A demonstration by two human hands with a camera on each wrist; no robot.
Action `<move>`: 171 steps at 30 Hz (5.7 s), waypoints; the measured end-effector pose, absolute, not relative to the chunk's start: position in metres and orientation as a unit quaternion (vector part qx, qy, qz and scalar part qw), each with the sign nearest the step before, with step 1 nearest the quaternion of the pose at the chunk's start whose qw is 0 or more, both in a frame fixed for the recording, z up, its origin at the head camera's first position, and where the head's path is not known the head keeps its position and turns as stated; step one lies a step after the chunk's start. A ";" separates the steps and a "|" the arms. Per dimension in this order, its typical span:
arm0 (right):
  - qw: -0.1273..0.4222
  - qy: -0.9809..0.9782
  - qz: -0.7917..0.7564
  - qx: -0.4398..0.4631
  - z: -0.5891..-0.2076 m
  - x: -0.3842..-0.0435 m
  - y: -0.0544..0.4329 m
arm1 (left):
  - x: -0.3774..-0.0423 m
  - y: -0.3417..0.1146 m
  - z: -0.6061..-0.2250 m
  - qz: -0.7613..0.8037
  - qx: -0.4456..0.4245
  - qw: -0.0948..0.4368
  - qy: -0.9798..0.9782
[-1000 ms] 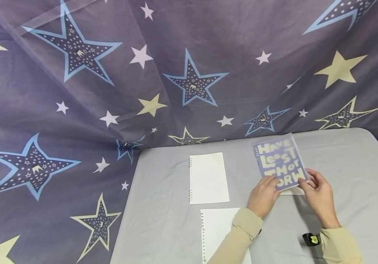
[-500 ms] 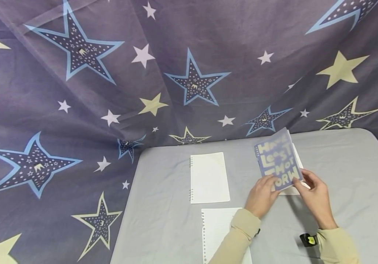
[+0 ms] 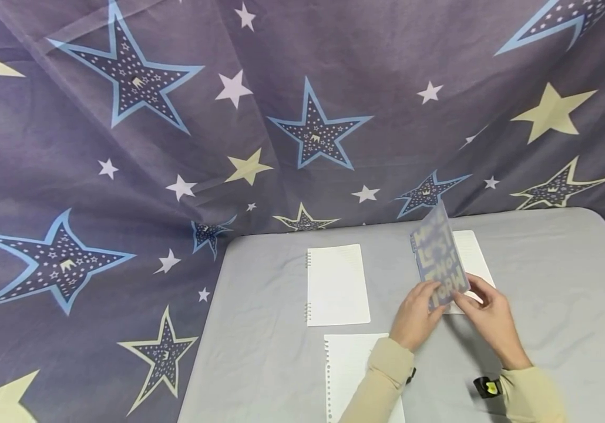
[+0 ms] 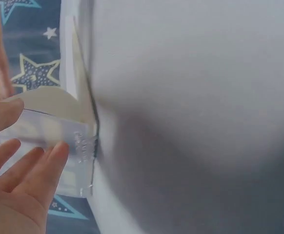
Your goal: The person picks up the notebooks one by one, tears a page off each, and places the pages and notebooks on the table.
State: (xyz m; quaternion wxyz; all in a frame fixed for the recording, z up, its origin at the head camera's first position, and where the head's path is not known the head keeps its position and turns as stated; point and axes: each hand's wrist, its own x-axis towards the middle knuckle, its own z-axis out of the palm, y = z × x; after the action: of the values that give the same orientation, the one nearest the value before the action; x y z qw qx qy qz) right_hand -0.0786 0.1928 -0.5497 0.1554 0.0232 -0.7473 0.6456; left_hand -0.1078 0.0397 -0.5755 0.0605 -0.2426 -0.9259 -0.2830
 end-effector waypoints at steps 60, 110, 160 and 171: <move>0.089 -0.875 0.440 0.183 -0.584 -0.085 0.121 | -0.106 -0.038 -0.550 -0.520 0.028 0.069 -0.851; -0.006 -0.871 0.397 0.288 -0.567 -0.085 0.163 | -0.159 0.024 -0.562 -0.097 -0.311 -0.006 -0.945; -0.073 -0.977 0.165 0.117 -0.582 -0.234 0.240 | -0.131 0.017 -0.591 -0.053 -0.265 -0.040 -0.962; 0.147 -0.965 0.162 0.143 -0.575 -0.226 0.243 | -0.132 0.018 -0.594 -0.081 -0.258 -0.053 -0.961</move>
State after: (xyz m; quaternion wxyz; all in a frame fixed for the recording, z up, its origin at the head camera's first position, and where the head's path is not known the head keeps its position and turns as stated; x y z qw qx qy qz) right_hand -0.2258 0.2426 -0.5752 0.1474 0.1425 -0.9653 0.1616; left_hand -0.1325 0.0179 -0.5938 -0.0532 -0.2584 -0.9612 -0.0806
